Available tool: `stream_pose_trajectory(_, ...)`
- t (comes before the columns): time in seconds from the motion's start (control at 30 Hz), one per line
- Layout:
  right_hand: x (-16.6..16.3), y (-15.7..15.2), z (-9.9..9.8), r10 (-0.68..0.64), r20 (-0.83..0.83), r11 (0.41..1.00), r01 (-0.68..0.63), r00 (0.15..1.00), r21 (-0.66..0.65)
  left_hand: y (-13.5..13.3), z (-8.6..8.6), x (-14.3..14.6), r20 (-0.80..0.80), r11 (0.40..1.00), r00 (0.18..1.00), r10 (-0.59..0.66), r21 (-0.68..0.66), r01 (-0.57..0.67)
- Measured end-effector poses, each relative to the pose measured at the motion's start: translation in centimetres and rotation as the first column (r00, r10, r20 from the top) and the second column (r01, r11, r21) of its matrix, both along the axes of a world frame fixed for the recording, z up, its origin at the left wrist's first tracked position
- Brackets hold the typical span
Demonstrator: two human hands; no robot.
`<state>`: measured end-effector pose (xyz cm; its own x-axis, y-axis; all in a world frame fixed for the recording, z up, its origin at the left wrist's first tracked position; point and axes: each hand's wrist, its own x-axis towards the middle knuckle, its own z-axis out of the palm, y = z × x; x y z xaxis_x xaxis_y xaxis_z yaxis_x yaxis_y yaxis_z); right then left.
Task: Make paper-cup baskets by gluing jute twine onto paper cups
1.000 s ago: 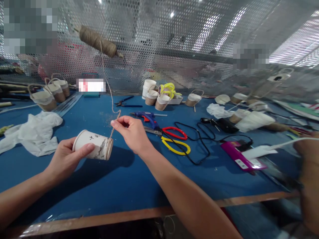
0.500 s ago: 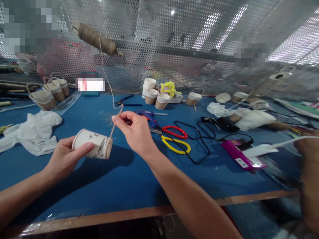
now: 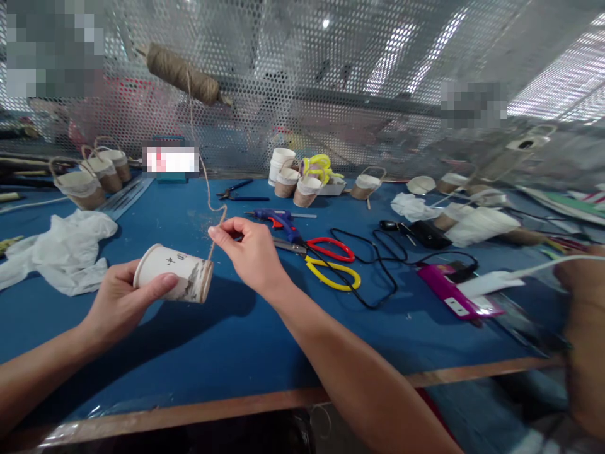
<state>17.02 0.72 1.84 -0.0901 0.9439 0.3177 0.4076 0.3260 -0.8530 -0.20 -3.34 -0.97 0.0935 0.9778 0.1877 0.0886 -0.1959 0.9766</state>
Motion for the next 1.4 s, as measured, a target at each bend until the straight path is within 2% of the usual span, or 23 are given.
stream_pose_trajectory(0.6, -0.3, 0.0, -1.3, 0.078, -0.025, 0.992, -0.080, 0.997, -0.102, -0.2, 0.1, -0.1, 0.034, 0.998, 0.999, 0.036, 0.044, -0.037)
stream_pose_trajectory(0.87, -0.6, 0.2, -2.0, 0.106, -0.062, 0.980, -0.115, 0.992, -0.165, 0.1, -0.2, 0.1, 0.224, 0.994, 0.974, 0.024, -0.106, 0.000)
stream_pose_trajectory(1.1, -0.9, 0.3, -2.4, 0.110, -0.118, 0.964, -0.135, 0.987, -0.229, 0.4, -0.6, 0.4, 0.378, 0.986, 0.925, 0.031, -0.164, 0.035)
stream_pose_trajectory(1.4, -1.2, 0.3, -2.6, 0.083, -0.127, 0.950, -0.117, 0.988, -0.288, 0.6, -0.8, 0.3, 0.393, 0.982, 0.919, 0.029, -0.183, 0.047)
